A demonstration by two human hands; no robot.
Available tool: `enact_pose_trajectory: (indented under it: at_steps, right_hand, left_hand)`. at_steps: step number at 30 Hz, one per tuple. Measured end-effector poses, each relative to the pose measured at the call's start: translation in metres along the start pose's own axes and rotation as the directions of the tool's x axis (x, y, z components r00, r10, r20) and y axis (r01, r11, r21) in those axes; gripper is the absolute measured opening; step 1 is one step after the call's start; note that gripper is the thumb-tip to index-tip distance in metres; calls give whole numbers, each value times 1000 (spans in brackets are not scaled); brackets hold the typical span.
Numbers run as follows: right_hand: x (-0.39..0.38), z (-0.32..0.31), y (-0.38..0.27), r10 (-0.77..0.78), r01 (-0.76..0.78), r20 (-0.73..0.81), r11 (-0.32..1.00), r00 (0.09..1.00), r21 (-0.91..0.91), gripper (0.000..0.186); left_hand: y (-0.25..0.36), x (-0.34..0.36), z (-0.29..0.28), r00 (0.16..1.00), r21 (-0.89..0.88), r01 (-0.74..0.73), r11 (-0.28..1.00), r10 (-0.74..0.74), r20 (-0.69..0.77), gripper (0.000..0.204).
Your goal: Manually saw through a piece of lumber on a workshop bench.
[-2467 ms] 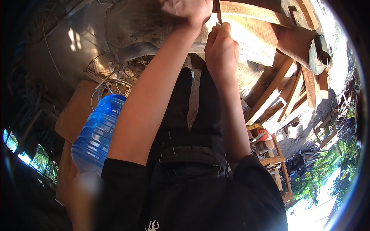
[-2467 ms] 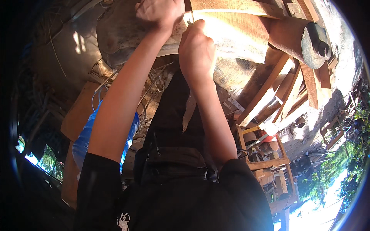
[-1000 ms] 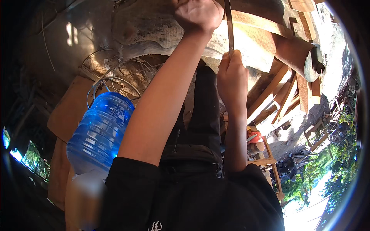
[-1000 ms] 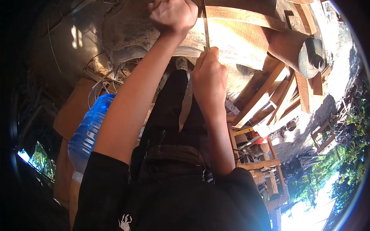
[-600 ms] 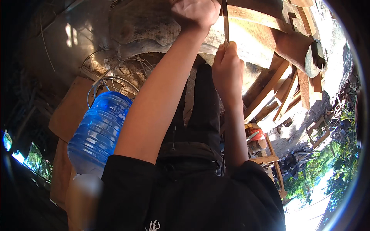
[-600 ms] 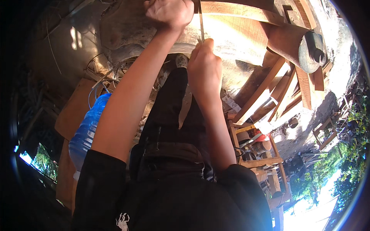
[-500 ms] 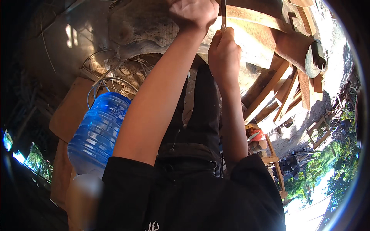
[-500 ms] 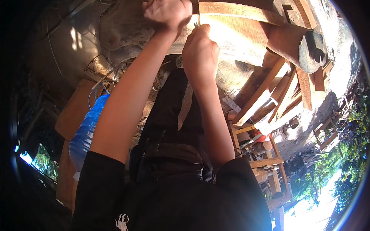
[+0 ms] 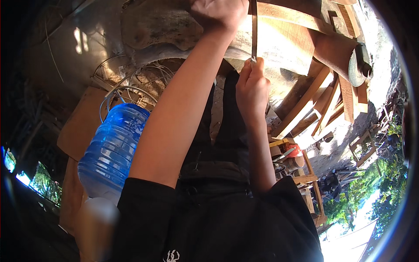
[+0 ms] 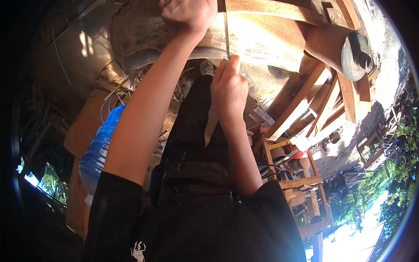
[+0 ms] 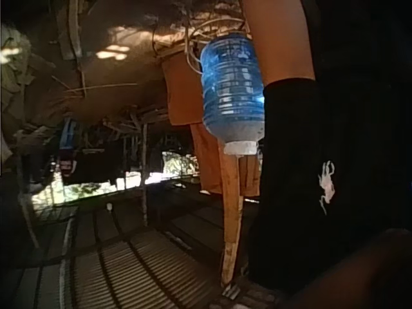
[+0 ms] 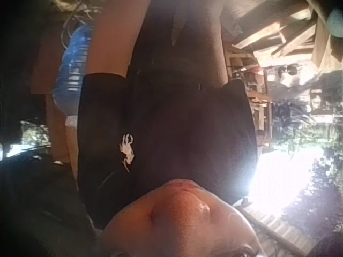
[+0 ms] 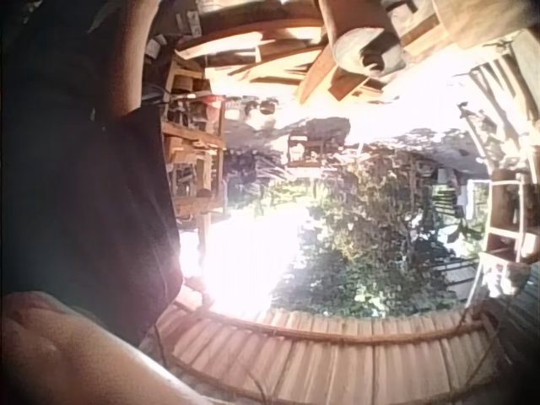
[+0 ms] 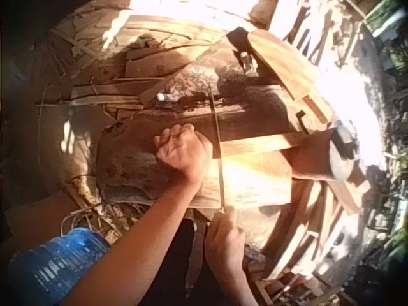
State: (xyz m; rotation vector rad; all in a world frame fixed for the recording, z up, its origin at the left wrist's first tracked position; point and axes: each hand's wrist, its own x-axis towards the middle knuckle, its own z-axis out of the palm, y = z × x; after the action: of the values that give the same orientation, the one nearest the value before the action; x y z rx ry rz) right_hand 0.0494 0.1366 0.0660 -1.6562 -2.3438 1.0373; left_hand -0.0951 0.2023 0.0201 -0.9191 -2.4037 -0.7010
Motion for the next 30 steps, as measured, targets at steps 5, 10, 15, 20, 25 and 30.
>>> enact_pose_trajectory:
  at_steps: [5,10,15,20,25,30]
  right_hand:
    - [9,-5,0,-53,56,-34,995,998,78,14]
    - [54,4,-4,-228,234,-187,972,956,6,15]
    - [-27,-2,25,-35,37,-21,992,999,121,15]
    - [49,4,-9,-91,94,-69,995,993,33,14]
    - [-5,0,10,-74,74,-16,997,997,-8,14]
    - [50,1,-6,-96,100,-98,995,990,30,15]
  left_hand:
    - [1,1,-1,1000,27,-6,1000,5,27,4]
    - [7,-2,8,1000,15,-9,1000,9,-23,5]
    - [0,4,-9,994,70,-29,997,22,103,7]
    - [7,2,1,1000,69,-17,997,17,-9,9]
    - [-5,1,-4,997,78,-59,995,55,54,9]
    - [10,-1,4,997,79,-31,996,25,73,10]
